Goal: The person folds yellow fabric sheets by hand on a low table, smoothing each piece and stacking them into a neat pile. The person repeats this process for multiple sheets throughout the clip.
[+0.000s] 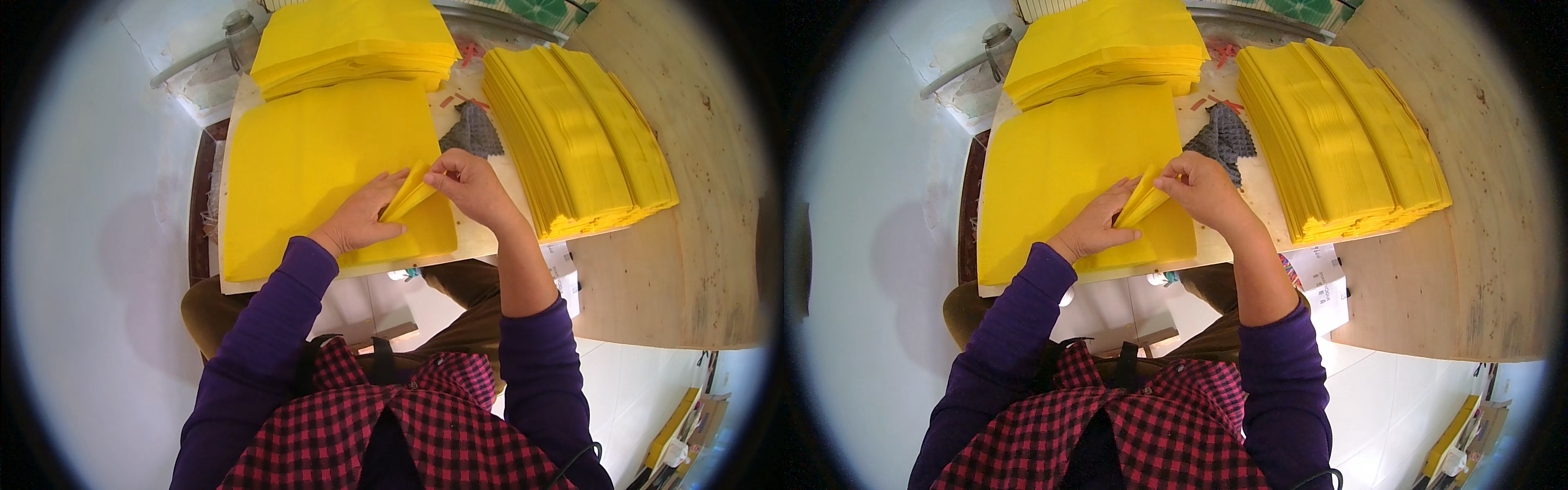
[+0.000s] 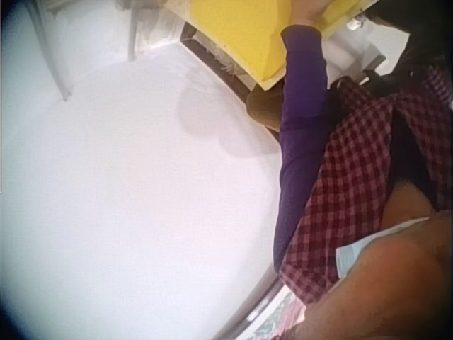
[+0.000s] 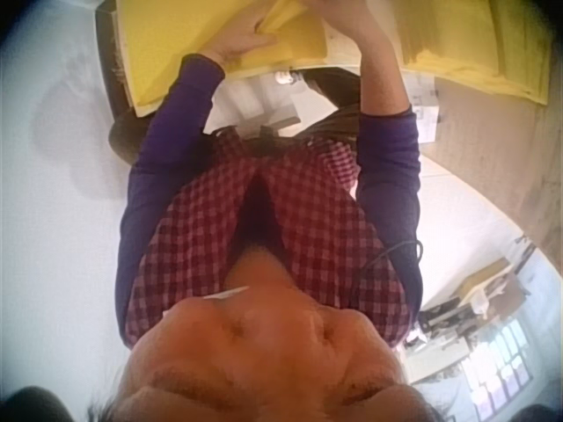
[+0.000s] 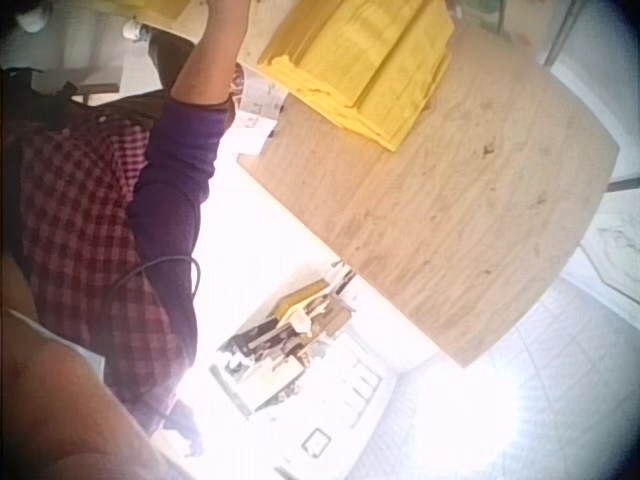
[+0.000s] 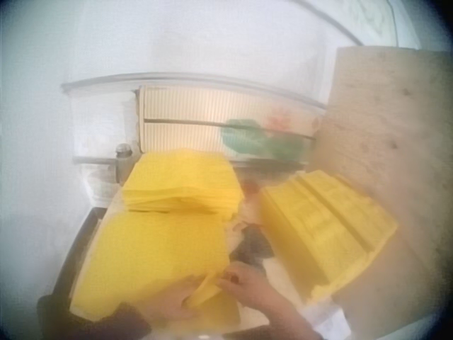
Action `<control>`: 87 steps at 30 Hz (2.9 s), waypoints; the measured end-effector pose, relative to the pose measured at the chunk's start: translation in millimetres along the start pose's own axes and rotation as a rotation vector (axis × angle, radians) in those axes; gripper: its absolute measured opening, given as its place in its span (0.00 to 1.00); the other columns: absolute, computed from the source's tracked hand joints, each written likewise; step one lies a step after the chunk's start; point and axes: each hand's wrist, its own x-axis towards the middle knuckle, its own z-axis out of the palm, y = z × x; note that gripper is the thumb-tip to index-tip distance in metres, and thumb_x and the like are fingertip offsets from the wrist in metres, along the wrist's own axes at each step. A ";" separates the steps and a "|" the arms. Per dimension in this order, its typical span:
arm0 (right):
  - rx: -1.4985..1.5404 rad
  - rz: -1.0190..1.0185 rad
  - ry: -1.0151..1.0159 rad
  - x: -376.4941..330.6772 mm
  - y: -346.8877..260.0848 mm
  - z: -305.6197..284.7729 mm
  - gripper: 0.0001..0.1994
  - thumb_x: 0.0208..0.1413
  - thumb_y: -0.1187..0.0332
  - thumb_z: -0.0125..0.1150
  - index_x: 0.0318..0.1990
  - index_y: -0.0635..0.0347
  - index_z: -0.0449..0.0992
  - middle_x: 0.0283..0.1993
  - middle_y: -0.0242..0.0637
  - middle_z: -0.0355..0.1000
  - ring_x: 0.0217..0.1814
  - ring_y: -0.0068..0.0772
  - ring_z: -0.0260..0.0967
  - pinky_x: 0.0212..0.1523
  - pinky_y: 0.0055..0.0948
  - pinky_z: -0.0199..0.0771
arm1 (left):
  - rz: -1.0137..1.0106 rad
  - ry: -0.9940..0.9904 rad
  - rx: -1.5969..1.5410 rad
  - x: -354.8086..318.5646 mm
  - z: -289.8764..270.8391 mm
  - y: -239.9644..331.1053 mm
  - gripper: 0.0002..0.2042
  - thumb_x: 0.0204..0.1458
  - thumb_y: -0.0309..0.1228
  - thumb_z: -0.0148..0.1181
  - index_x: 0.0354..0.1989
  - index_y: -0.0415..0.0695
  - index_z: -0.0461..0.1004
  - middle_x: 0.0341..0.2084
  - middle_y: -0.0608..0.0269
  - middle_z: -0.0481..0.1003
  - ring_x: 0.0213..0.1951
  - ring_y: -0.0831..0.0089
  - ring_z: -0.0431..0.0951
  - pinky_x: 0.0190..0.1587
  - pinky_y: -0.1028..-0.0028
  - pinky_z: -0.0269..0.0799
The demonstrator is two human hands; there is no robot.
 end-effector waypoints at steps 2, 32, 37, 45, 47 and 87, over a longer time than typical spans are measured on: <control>-0.005 0.021 0.001 -0.3 -0.8 0.3 0.08 0.54 0.70 0.63 0.30 0.65 0.72 0.27 0.27 0.63 0.29 0.19 0.58 0.30 0.21 0.62 | 0.016 -0.013 -0.005 0.3 -0.9 0.7 0.34 0.44 0.37 0.61 0.60 0.36 0.61 0.64 0.43 0.55 0.66 0.50 0.52 0.69 0.64 0.40; -0.408 0.294 0.496 -5.0 107.4 -9.1 0.11 0.48 0.62 0.66 0.37 0.56 0.79 0.34 0.38 0.76 0.34 0.39 0.72 0.38 0.34 0.71 | -0.085 0.019 -0.105 -1.4 6.7 -14.8 0.28 0.59 0.38 0.48 0.65 0.39 0.55 0.66 0.55 0.54 0.69 0.60 0.48 0.69 0.68 0.37; -0.349 0.411 0.418 -4.8 113.4 -16.2 0.10 0.52 0.61 0.63 0.36 0.57 0.79 0.35 0.40 0.76 0.35 0.38 0.73 0.39 0.32 0.71 | -0.118 0.033 -0.135 -4.4 7.5 -13.7 0.27 0.59 0.38 0.48 0.64 0.38 0.56 0.66 0.55 0.55 0.68 0.59 0.49 0.69 0.67 0.38; 0.127 0.162 0.345 -40.6 75.9 -17.1 0.03 0.52 0.76 0.60 0.34 0.61 0.78 0.30 0.27 0.71 0.31 0.17 0.64 0.35 0.17 0.65 | -0.069 0.057 -0.087 -2.9 8.1 -13.0 0.26 0.58 0.39 0.49 0.62 0.37 0.60 0.65 0.52 0.56 0.67 0.55 0.51 0.69 0.66 0.42; 0.192 0.143 0.139 -55.0 61.9 -15.5 0.06 0.49 0.79 0.63 0.35 0.59 0.77 0.30 0.23 0.68 0.30 0.14 0.60 0.34 0.14 0.62 | -0.082 0.062 -0.103 -3.0 8.7 -13.4 0.26 0.58 0.39 0.48 0.62 0.37 0.60 0.65 0.52 0.56 0.67 0.55 0.51 0.69 0.66 0.42; -0.044 -0.063 -0.032 -12.4 1.2 -5.9 0.05 0.49 0.75 0.63 0.29 0.62 0.72 0.30 0.27 0.61 0.28 0.18 0.53 0.28 0.20 0.56 | 0.033 -0.043 -0.018 1.0 -3.9 7.2 0.34 0.42 0.41 0.64 0.60 0.39 0.64 0.63 0.44 0.58 0.67 0.55 0.51 0.69 0.61 0.36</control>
